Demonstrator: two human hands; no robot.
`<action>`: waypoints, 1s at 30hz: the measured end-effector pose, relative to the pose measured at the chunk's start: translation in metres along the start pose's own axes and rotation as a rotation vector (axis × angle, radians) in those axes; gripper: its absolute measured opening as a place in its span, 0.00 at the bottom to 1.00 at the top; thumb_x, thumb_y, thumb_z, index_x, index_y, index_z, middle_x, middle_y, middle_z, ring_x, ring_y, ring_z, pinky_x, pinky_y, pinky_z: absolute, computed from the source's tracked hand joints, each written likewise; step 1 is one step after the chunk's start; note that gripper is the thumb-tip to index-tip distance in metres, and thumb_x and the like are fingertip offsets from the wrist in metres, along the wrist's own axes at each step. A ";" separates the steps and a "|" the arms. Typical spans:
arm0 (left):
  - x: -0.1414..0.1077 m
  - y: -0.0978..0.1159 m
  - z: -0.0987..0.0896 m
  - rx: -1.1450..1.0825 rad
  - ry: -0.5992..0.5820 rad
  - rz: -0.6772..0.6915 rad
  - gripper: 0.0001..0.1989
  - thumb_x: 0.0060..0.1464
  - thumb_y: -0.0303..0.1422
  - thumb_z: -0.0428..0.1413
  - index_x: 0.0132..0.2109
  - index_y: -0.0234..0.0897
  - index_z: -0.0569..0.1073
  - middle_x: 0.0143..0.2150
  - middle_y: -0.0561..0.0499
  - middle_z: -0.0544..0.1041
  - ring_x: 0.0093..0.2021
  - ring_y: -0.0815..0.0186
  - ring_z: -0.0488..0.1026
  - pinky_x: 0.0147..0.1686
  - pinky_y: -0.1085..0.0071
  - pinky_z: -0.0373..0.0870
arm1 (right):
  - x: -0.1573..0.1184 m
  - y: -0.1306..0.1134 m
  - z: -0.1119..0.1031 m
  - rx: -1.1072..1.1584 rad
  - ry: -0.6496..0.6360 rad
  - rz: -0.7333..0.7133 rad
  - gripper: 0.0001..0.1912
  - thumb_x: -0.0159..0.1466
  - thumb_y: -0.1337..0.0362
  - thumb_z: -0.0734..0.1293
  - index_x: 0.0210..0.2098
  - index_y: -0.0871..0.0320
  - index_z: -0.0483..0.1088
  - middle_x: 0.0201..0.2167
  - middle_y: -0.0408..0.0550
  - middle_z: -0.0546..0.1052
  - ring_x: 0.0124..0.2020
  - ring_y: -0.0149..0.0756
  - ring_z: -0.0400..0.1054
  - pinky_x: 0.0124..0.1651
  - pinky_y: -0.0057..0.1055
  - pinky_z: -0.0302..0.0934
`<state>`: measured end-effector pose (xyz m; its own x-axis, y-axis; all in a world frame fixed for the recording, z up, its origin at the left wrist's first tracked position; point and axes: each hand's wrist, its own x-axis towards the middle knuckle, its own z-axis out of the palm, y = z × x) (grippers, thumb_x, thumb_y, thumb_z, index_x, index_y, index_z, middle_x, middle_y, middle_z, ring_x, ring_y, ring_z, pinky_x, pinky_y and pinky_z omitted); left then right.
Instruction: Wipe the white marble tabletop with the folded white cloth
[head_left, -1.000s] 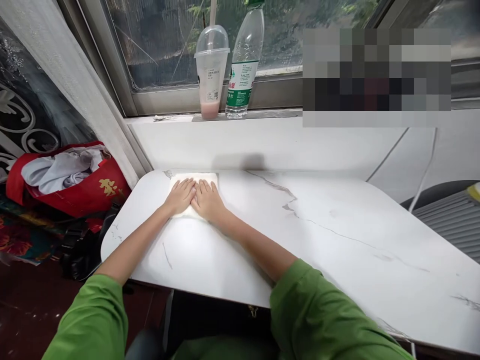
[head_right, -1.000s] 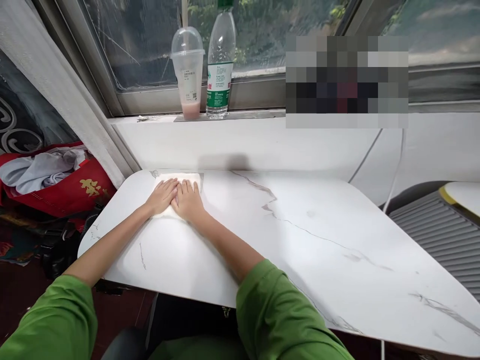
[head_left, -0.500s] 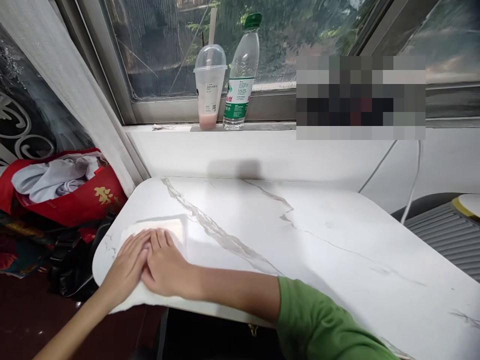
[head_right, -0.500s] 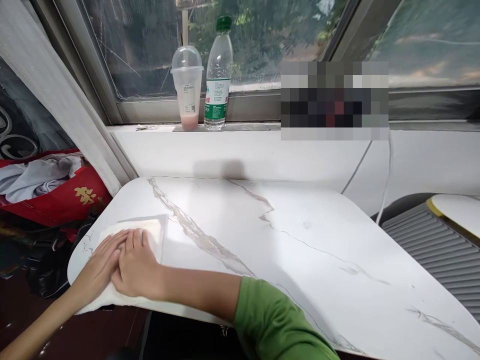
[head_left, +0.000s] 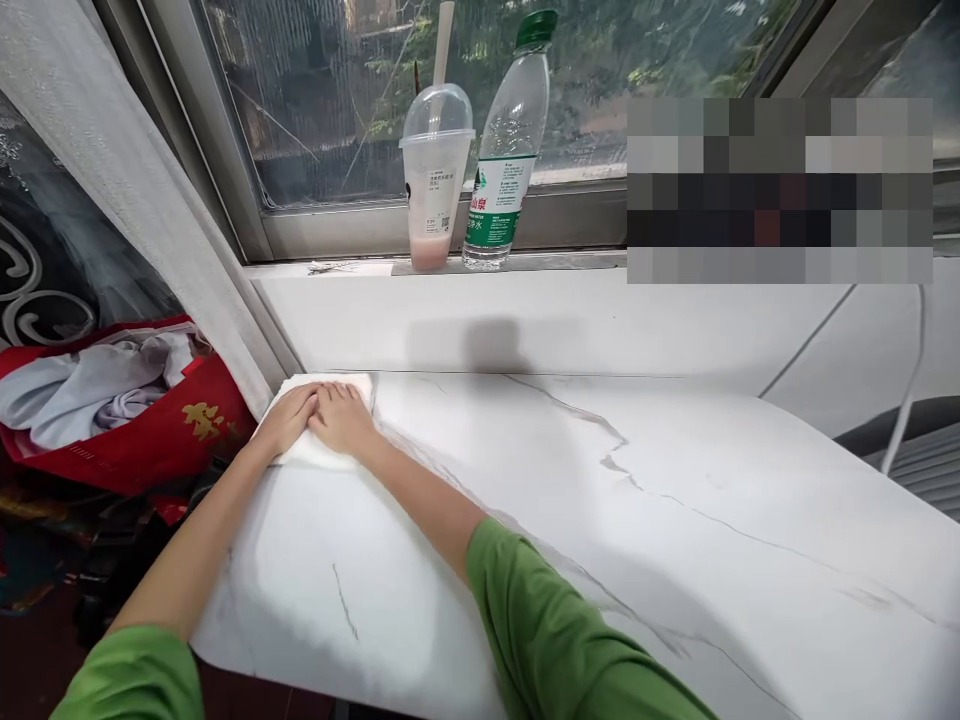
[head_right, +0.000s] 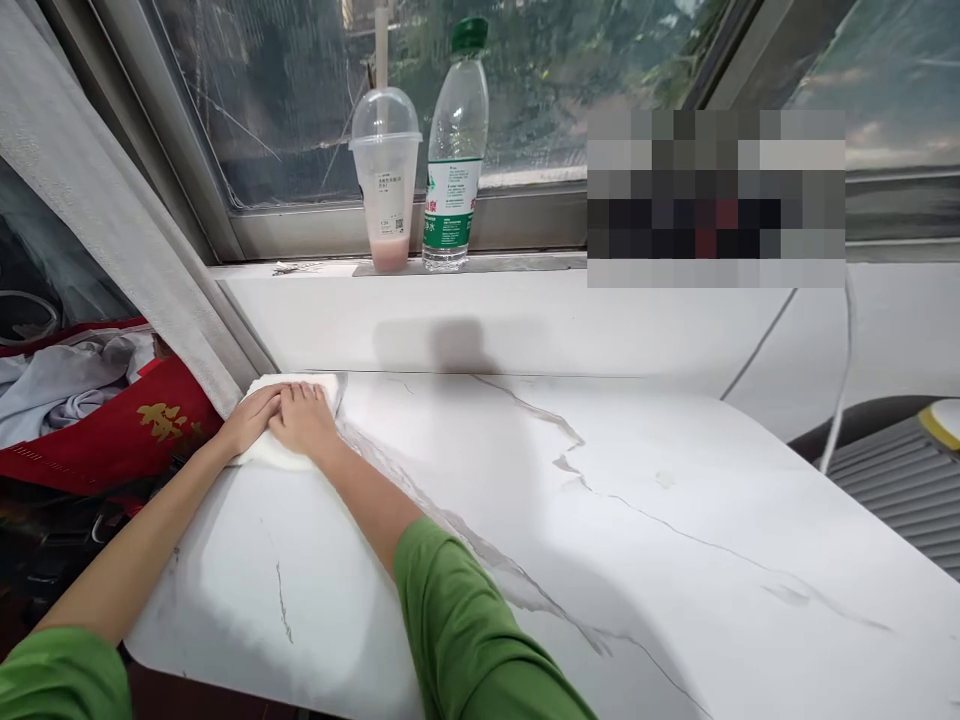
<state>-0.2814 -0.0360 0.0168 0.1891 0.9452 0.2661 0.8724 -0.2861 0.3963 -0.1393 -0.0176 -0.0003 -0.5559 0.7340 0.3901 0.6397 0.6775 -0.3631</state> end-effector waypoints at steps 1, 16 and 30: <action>0.011 -0.001 0.003 0.019 0.004 -0.009 0.23 0.62 0.39 0.36 0.54 0.35 0.67 0.57 0.45 0.70 0.58 0.61 0.64 0.61 0.61 0.56 | 0.008 0.009 -0.001 -0.001 -0.001 0.005 0.19 0.65 0.63 0.57 0.53 0.66 0.63 0.56 0.59 0.69 0.59 0.44 0.57 0.63 0.42 0.44; -0.008 0.048 0.028 0.135 0.019 0.009 0.22 0.64 0.35 0.35 0.56 0.35 0.66 0.58 0.45 0.69 0.59 0.60 0.63 0.61 0.60 0.54 | -0.039 0.025 -0.023 -0.068 -0.036 -0.002 0.25 0.66 0.64 0.54 0.60 0.70 0.58 0.62 0.60 0.62 0.64 0.42 0.51 0.66 0.42 0.39; -0.166 0.237 0.069 0.356 -0.020 0.436 0.23 0.61 0.33 0.40 0.58 0.24 0.63 0.58 0.34 0.68 0.61 0.50 0.62 0.61 0.52 0.54 | -0.283 0.002 -0.153 -0.090 -0.194 -0.235 0.30 0.65 0.66 0.55 0.65 0.66 0.50 0.66 0.56 0.56 0.68 0.39 0.41 0.68 0.44 0.46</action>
<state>-0.0754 -0.2501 0.0055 0.5716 0.7554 0.3204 0.8094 -0.5833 -0.0687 0.1006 -0.2308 0.0182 -0.7792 0.5593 0.2828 0.5213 0.8289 -0.2029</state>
